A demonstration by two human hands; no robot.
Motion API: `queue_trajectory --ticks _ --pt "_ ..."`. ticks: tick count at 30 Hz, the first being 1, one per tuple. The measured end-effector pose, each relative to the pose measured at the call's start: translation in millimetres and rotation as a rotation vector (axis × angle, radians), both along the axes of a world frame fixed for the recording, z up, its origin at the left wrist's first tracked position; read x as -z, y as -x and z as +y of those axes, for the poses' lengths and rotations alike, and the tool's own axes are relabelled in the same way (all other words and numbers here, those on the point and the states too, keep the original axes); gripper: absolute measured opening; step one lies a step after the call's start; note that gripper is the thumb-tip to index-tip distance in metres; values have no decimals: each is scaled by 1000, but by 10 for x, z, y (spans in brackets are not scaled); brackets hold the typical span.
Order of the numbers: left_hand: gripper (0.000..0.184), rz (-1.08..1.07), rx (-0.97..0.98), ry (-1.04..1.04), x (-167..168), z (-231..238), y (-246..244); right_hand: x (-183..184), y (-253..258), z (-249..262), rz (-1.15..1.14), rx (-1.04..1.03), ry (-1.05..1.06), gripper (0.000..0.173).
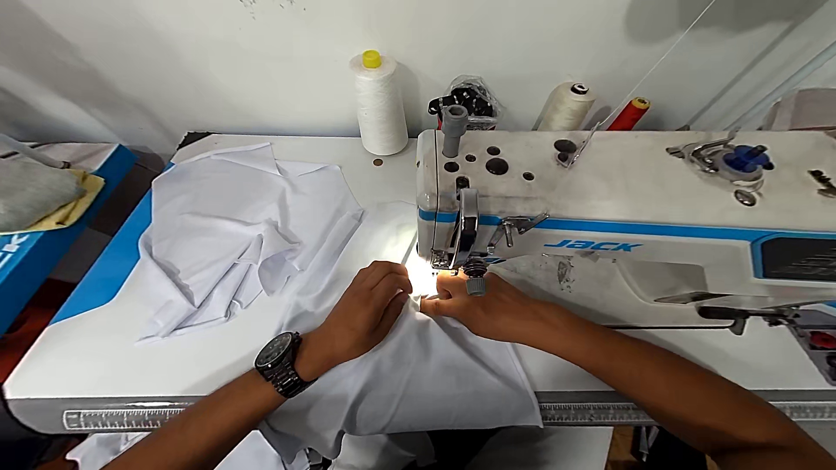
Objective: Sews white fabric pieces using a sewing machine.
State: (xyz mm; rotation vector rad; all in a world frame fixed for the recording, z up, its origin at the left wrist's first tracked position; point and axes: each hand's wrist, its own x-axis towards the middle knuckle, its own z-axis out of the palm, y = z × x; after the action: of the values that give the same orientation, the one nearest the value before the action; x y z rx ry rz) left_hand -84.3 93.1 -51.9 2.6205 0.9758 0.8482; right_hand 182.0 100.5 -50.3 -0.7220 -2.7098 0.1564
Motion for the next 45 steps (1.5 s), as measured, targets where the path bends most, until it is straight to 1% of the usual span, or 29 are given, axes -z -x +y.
queue_trajectory --ticks 3,5,6,7,9,11,12,14,16,18,19,22,25,27,29,30,31,33,34,36,38,41,42,43,44,45 --pt "49 227 -67 14 53 137 22 70 -116 -29 90 82 -53 28" --pt "57 295 -63 -12 63 233 1 116 -202 -20 120 160 -86 25" --pt "58 302 -53 -22 62 280 -10 105 -212 -14 103 207 -102 26" --pt "57 300 -40 -21 53 311 -20 91 -198 -15 82 256 -117 28" --pt "53 288 -40 18 -18 320 -33 48 -129 -16 40 337 -123 39" --pt "42 239 -62 25 -105 211 -40 19 -38 -38 11 384 -81 49" --pt "37 207 -63 0 -142 116 -51 14 -8 -49 12 387 -70 48" --pt "38 177 -16 -36 -181 -131 -77 -10 31 -64 45 343 -20 37" --pt "39 193 64 -97 -105 -351 -101 -22 59 -56 106 278 74 28" --pt "32 202 125 -165 40 -457 -111 13 55 -30 144 222 98 23" --pt "27 191 147 -181 91 -470 -108 31 44 -15 154 194 106 22" --pt "25 126 203 -197 123 -465 -71 94 24 13 158 134 107 25" --pt "21 45 262 -202 96 -481 -44 92 57 18 84 82 62 24" --pt "20 45 278 -192 104 -493 -40 63 66 16 20 70 63 26" --pt "21 67 246 -138 125 -513 -26 57 38 32 17 75 87 25" --pt "25 82 213 -96 131 -525 -11 63 15 45 51 95 100 24" --pt "36 101 177 -55 134 -538 6 72 -8 44 91 134 129 24" --pt "67 198 113 -6 138 -558 40 65 -24 21 141 218 168 22" --pt "75 256 87 -5 147 -568 43 59 -22 8 149 250 174 22" --pt "78 335 61 -22 163 -585 39 54 -2 -15 140 292 165 23" --pt "74 344 61 -40 118 -556 18 58 21 -34 141 323 157 24" --pt "54 247 55 -33 -69 -297 -51 57 22 -44 168 320 157 22" --pt "50 230 44 -11 -117 -160 -73 66 9 -39 167 319 160 22" --pt "52 242 29 9 -138 -21 -90 82 -7 -35 164 324 165 22" --pt "60 287 5 32 -134 99 -100 98 -27 -31 159 332 175 22" --pt "73 356 -19 59 -107 195 -108 104 -49 -22 150 341 177 23"
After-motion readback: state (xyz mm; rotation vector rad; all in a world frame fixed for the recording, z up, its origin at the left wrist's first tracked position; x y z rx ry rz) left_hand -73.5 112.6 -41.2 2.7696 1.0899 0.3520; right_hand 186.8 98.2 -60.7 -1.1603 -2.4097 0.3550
